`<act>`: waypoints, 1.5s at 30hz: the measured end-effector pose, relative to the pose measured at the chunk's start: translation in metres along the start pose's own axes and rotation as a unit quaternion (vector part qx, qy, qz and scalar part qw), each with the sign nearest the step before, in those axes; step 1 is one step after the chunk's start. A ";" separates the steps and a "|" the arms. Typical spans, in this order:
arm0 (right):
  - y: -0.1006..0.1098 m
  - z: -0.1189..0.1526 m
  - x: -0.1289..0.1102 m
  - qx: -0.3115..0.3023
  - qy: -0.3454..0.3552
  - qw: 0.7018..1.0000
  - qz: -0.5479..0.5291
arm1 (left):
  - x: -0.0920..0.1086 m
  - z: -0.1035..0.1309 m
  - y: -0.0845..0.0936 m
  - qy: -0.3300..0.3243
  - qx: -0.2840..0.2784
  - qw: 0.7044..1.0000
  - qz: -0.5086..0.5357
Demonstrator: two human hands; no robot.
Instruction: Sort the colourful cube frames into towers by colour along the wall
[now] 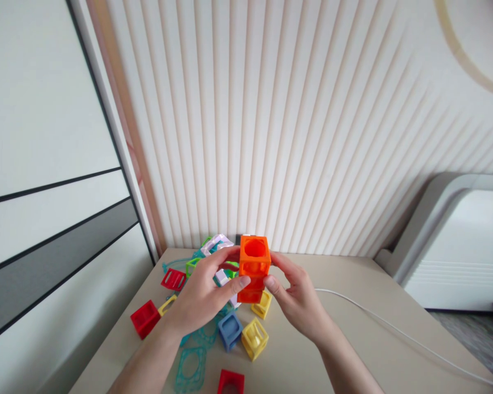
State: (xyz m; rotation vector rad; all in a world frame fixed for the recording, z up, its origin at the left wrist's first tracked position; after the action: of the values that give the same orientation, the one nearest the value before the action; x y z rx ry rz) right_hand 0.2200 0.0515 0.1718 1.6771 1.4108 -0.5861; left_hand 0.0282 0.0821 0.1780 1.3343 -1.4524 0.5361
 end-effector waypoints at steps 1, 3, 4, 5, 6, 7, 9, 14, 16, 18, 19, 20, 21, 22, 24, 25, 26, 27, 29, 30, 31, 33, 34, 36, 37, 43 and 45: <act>0.001 0.000 0.000 -0.003 -0.001 1.000 0.005 | -0.001 0.000 0.001 -0.003 -0.002 1.000 -0.003; 0.002 0.001 0.001 -0.019 0.001 1.000 0.025 | -0.003 0.000 0.003 -0.013 -0.003 1.000 -0.023; 0.002 0.001 0.001 -0.028 0.006 0.999 0.039 | -0.004 0.000 0.004 -0.016 -0.004 0.999 -0.034; 0.003 0.001 0.002 -0.037 0.013 0.998 0.053 | -0.005 0.000 0.005 -0.018 -0.006 0.999 -0.043; 0.003 0.002 0.003 -0.045 0.019 0.996 0.068 | -0.006 0.000 0.005 -0.018 -0.008 0.999 -0.050; 0.003 0.002 0.004 -0.050 0.025 0.995 0.081 | -0.006 0.000 0.006 -0.019 -0.010 0.998 -0.053; 0.003 0.003 0.006 -0.055 0.031 0.993 0.101 | -0.007 -0.001 0.007 -0.018 -0.012 0.998 -0.056; 0.002 0.005 0.006 -0.065 0.042 0.989 0.129 | -0.006 -0.002 0.007 -0.015 -0.017 0.998 -0.054; 0.002 0.005 0.006 -0.065 0.044 0.989 0.129 | -0.006 -0.002 0.006 -0.018 -0.016 0.999 -0.047; 0.002 0.004 0.006 -0.064 0.045 0.989 0.126 | -0.007 -0.003 0.005 -0.017 -0.013 0.999 -0.040; 0.002 0.004 0.006 -0.062 0.046 0.989 0.124 | -0.007 -0.003 0.005 -0.017 -0.012 0.999 -0.037; 0.001 0.003 0.006 -0.061 0.047 0.990 0.122 | -0.008 -0.003 0.004 -0.015 -0.011 0.999 -0.036; 0.001 0.003 0.006 -0.059 0.047 0.990 0.120 | -0.008 -0.003 0.003 -0.013 -0.012 0.999 -0.036; 0.001 0.002 0.006 -0.059 0.046 0.990 0.118 | -0.009 -0.004 0.003 -0.012 -0.011 0.999 -0.036; 0.001 0.002 0.007 -0.059 0.041 0.991 0.116 | -0.009 -0.004 0.003 -0.011 -0.009 0.999 -0.035; 0.001 0.002 0.007 -0.060 0.039 0.991 0.116 | -0.010 -0.004 0.003 -0.012 -0.008 0.999 -0.033; 0.001 0.002 0.006 -0.060 0.037 0.991 0.115 | -0.009 -0.004 0.003 -0.012 -0.009 0.999 -0.032; 0.002 0.002 0.006 -0.060 0.037 0.991 0.115 | -0.008 -0.004 0.004 -0.012 -0.010 0.999 -0.030; 0.003 0.002 0.005 -0.062 0.036 0.991 0.111 | -0.006 -0.004 0.004 -0.005 -0.011 1.000 -0.026; 0.003 0.002 0.005 -0.066 0.033 0.992 0.106 | -0.005 -0.004 0.004 0.000 -0.009 1.000 -0.024; 0.003 0.002 0.005 -0.069 0.026 0.992 0.098 | -0.004 -0.004 0.004 0.009 -0.006 1.000 -0.022; 0.001 0.002 0.006 -0.079 0.004 0.994 0.076 | -0.004 -0.004 0.004 0.030 0.009 0.999 -0.003; 0.000 0.002 0.006 -0.083 -0.010 0.995 0.063 | -0.005 -0.005 0.003 0.040 0.019 0.999 0.018; -0.004 0.002 0.005 -0.091 -0.037 0.995 0.035 | -0.009 -0.006 0.003 0.054 0.044 0.995 0.075; -0.006 0.002 0.004 -0.096 -0.047 0.994 0.022 | -0.012 -0.007 0.002 0.058 0.058 0.991 0.104; -0.014 0.002 0.005 -0.063 -0.093 0.994 -0.009 | -0.019 -0.008 -0.005 0.069 0.058 0.981 0.173; -0.015 0.003 0.010 -0.033 -0.110 0.993 -0.008 | -0.019 -0.008 -0.010 0.068 0.024 0.979 0.188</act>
State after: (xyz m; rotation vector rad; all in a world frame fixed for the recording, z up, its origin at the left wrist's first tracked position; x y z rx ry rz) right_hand 0.2086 0.0550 0.1577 1.5016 1.2729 -0.7032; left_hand 0.0368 0.0945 0.1608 1.0379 -1.5924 0.8962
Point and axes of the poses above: each hand's wrist, its own z-axis away from the middle knuckle, its own y-axis out of the back of the hand, x = y × z, the point moved 4 cm from there along -z, towards the middle knuckle, and after that the axes turned 1 degree about -z, right-handed, at the moved point
